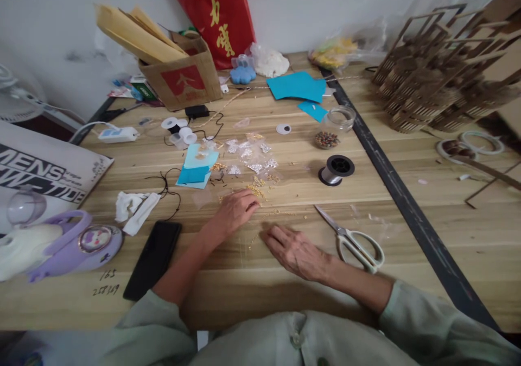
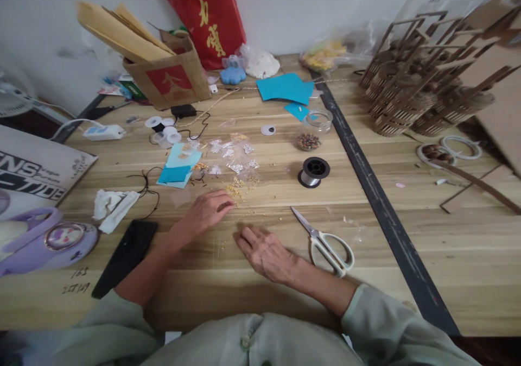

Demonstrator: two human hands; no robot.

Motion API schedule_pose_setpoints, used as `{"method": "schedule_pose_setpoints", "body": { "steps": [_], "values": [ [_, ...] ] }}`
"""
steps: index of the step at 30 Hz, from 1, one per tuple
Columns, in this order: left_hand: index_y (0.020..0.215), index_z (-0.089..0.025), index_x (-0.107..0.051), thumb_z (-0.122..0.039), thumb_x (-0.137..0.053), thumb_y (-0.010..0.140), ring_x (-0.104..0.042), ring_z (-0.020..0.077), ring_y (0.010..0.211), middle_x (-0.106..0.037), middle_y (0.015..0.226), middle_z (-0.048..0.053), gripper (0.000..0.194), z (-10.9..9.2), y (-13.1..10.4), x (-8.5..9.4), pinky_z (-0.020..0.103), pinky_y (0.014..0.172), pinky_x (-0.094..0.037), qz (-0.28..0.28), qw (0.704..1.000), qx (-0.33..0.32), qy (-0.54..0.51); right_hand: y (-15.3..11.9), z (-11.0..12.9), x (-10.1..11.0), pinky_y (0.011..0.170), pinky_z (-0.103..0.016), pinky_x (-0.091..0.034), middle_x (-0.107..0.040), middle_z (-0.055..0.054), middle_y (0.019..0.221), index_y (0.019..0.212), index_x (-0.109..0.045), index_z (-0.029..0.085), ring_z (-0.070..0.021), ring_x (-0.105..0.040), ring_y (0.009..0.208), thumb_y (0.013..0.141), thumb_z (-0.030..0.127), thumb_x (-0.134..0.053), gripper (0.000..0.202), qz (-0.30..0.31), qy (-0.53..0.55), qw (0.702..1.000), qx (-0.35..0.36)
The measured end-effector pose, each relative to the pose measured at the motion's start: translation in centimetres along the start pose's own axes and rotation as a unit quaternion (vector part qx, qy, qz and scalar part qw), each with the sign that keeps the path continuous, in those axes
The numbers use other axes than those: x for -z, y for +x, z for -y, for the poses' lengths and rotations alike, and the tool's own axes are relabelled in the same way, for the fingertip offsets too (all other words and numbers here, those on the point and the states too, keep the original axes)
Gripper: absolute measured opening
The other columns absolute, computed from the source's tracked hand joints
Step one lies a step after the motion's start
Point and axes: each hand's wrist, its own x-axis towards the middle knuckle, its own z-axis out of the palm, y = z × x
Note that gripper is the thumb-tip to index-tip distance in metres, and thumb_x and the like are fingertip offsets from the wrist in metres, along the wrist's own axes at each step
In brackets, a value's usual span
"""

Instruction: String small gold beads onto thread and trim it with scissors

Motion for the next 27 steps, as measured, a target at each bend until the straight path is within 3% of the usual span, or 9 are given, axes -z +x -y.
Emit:
{"method": "schedule_pose_setpoints", "body": {
  "steps": [19, 24, 27],
  "values": [
    [0.088, -0.016, -0.065, -0.021, -0.047, 0.094, -0.056, 0.0181, 0.089, -0.062, 0.089, 0.006, 0.021, 1.4, 0.4, -1.8, 0.031, 0.082, -0.045, -0.02, 0.998, -0.043, 0.046, 0.2, -0.2, -0.1, 0.076, -0.032, -0.052, -0.058, -0.013, 0.105, 0.121, -0.052, 0.008, -0.0205, -0.057, 0.093, 0.093, 0.008, -0.043, 0.03, 0.011, -0.001, 1.0, -0.004],
    [0.085, -0.016, -0.064, -0.02, -0.047, 0.093, -0.057, 0.0175, 0.088, -0.062, 0.09, 0.006, 0.019, 1.6, 0.4, -1.9, 0.031, 0.081, -0.046, -0.057, 0.997, -0.023, 0.041, 0.2, -0.2, -0.1, 0.081, -0.032, -0.051, -0.059, -0.013, 0.104, 0.12, -0.052, 0.01, -0.0198, -0.058, 0.096, 0.094, 0.009, -0.043, 0.028, -0.004, 0.015, 1.0, -0.009],
    [0.082, -0.017, -0.063, -0.016, -0.051, 0.088, -0.059, 0.0151, 0.082, -0.064, 0.088, 0.005, 0.014, 1.7, 0.5, -1.9, 0.027, 0.074, -0.048, -0.092, 0.995, -0.004, -0.026, 0.2, -0.2, -0.1, 0.08, -0.032, -0.052, -0.059, -0.012, 0.104, 0.12, -0.052, 0.011, -0.0187, -0.059, 0.093, 0.095, 0.011, -0.041, 0.028, -0.012, 0.018, 1.0, -0.013]
  ]
}}
